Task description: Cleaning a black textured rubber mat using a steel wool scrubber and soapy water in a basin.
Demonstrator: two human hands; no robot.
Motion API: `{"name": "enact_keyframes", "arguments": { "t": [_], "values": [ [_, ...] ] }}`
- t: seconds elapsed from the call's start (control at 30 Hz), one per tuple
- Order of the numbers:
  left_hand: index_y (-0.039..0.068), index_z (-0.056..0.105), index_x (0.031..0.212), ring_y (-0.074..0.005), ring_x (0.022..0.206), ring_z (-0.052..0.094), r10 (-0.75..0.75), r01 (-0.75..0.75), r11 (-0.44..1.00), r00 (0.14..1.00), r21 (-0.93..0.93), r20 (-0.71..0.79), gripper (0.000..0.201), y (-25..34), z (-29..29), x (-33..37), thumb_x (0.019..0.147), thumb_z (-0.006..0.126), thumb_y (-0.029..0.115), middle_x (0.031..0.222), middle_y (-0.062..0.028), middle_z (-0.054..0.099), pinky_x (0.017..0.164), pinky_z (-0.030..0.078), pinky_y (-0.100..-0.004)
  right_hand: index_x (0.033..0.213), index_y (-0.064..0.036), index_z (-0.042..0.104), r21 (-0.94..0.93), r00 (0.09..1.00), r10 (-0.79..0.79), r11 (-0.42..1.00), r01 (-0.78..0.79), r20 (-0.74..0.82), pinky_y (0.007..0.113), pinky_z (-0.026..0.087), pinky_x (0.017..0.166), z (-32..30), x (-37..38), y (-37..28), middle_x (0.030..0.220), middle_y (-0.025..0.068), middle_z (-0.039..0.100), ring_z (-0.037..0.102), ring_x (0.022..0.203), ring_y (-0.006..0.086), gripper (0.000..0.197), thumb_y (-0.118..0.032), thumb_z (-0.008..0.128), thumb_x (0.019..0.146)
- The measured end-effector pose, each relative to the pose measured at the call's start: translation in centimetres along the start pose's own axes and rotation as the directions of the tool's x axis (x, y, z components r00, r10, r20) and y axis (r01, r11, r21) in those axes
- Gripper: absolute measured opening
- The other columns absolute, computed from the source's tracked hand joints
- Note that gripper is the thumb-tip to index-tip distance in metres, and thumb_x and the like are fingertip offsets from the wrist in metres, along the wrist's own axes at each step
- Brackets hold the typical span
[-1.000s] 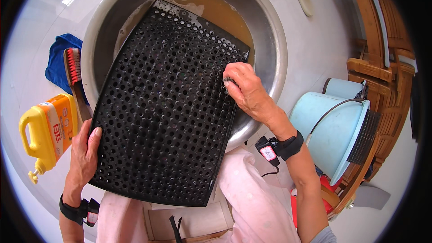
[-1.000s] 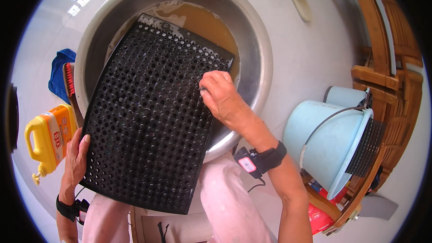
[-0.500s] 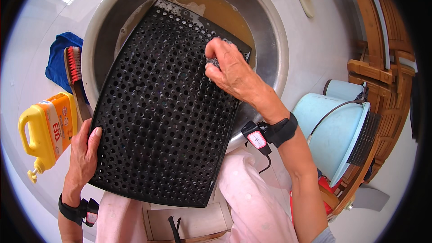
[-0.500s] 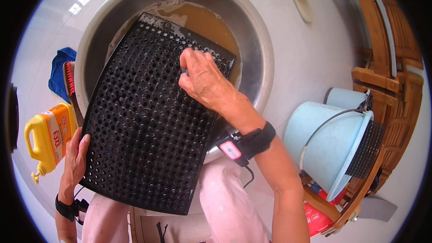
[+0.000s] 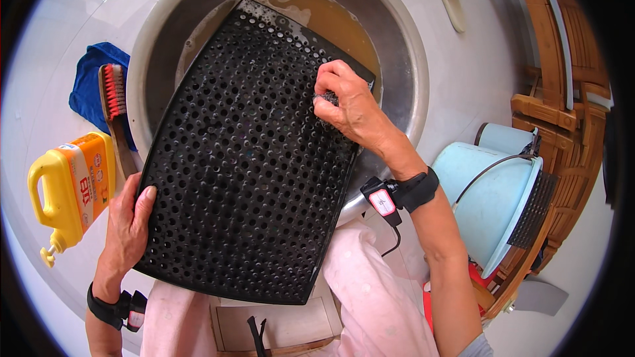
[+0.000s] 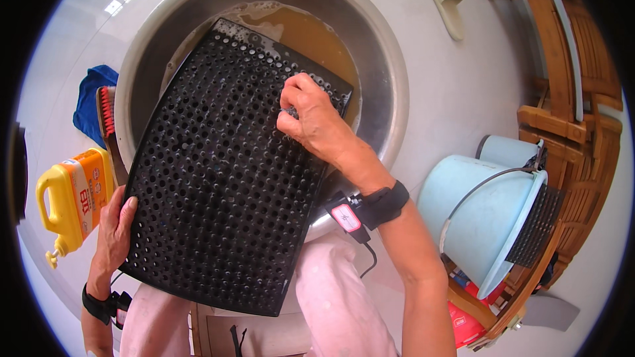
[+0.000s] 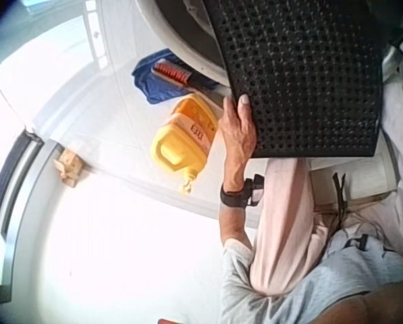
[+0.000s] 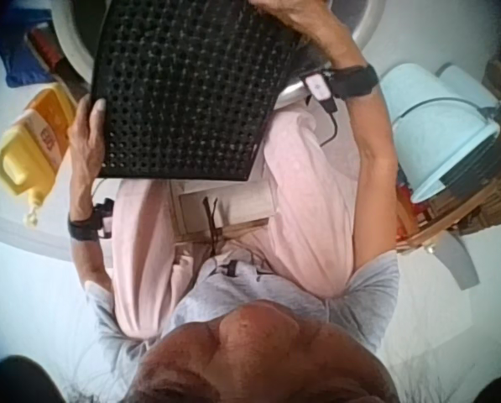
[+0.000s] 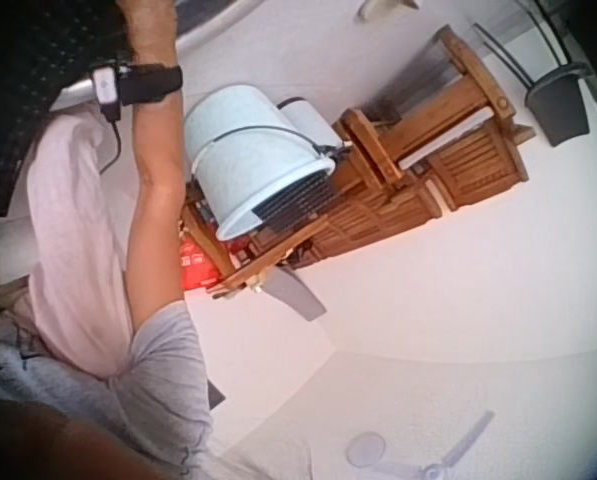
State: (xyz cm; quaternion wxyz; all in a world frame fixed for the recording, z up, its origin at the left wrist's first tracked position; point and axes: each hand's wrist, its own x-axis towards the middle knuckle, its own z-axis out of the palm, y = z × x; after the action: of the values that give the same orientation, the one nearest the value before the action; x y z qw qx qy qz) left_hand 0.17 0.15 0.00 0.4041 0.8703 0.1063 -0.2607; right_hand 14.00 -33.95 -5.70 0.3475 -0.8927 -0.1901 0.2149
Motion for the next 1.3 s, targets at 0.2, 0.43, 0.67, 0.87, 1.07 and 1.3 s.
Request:
{"name": "enact_keyframes", "arguments": {
  "t": [0.2,0.43,0.67,0.87,1.07,1.3],
  "values": [
    [-0.003,0.052,0.113,-0.0233,0.081,0.060,-0.004,0.004,1.000,1.000,0.016,0.002,0.042,-0.2,0.0,-0.1,0.100,0.043,0.035,0.088,-0.0163,0.062,0.078,0.045,-0.0324,0.080,-0.0006,0.054,-0.028,0.975,-0.197,0.980,0.195,-0.106,0.037,0.042,0.085,0.3,0.4,-0.4,0.096,0.0129,0.049,0.048,0.095,0.0308,0.008,-0.003,0.061,0.076],
    [-0.003,0.052,0.113,-0.0235,0.080,0.059,0.023,-0.022,0.999,0.999,0.040,-0.030,0.041,-0.3,0.1,-0.1,0.100,0.043,0.035,0.087,-0.0165,0.061,0.078,0.046,-0.0329,0.078,-0.0013,0.051,-0.119,0.980,-0.178,0.979,0.167,-0.092,0.039,0.042,0.077,1.0,1.8,-0.9,0.091,0.0111,0.051,0.050,0.085,0.0293,0.016,0.000,0.066,0.072],
    [-0.003,0.053,0.112,-0.0224,0.079,0.059,-0.008,0.008,1.000,1.000,-0.013,0.006,0.040,0.1,0.0,0.1,0.099,0.044,0.034,0.086,-0.0161,0.061,0.077,0.046,-0.0323,0.080,-0.0014,0.054,-0.163,0.927,-0.327,0.940,0.300,-0.185,0.040,0.043,0.084,1.5,1.3,0.7,0.096,0.0137,0.053,0.050,0.093,0.0322,0.013,-0.005,0.064,0.072],
    [-0.003,0.052,0.110,-0.0215,0.076,0.058,0.000,0.000,1.000,1.000,-0.025,0.003,0.040,0.1,-0.1,0.1,0.099,0.044,0.034,0.083,-0.0155,0.060,0.075,0.045,-0.0318,0.083,-0.0010,0.054,-0.123,0.938,-0.292,0.954,0.273,-0.186,0.038,0.042,0.086,1.2,0.5,0.2,0.094,0.0133,0.052,0.051,0.092,0.0310,0.013,-0.004,0.061,0.074],
    [-0.003,0.052,0.110,-0.0212,0.076,0.058,-0.004,0.004,1.000,1.000,-0.015,0.000,0.040,0.0,0.1,0.0,0.099,0.044,0.035,0.083,-0.0153,0.060,0.074,0.045,-0.0317,0.085,-0.0014,0.054,-0.077,0.977,-0.192,0.980,0.185,-0.097,0.038,0.043,0.084,0.9,0.8,-0.3,0.092,0.0123,0.055,0.053,0.090,0.0301,0.012,-0.008,0.061,0.078],
    [-0.003,0.053,0.110,-0.0209,0.076,0.057,0.004,-0.004,1.000,1.000,-0.013,-0.002,0.041,-0.1,0.0,0.1,0.099,0.044,0.036,0.082,-0.0150,0.060,0.074,0.045,-0.0319,0.082,0.0005,0.056,-0.221,0.970,-0.225,0.955,0.200,-0.094,0.039,0.042,0.080,1.4,1.1,-1.0,0.078,0.0135,0.057,0.054,0.080,0.0324,0.005,-0.002,0.059,0.079]
  ]
}}
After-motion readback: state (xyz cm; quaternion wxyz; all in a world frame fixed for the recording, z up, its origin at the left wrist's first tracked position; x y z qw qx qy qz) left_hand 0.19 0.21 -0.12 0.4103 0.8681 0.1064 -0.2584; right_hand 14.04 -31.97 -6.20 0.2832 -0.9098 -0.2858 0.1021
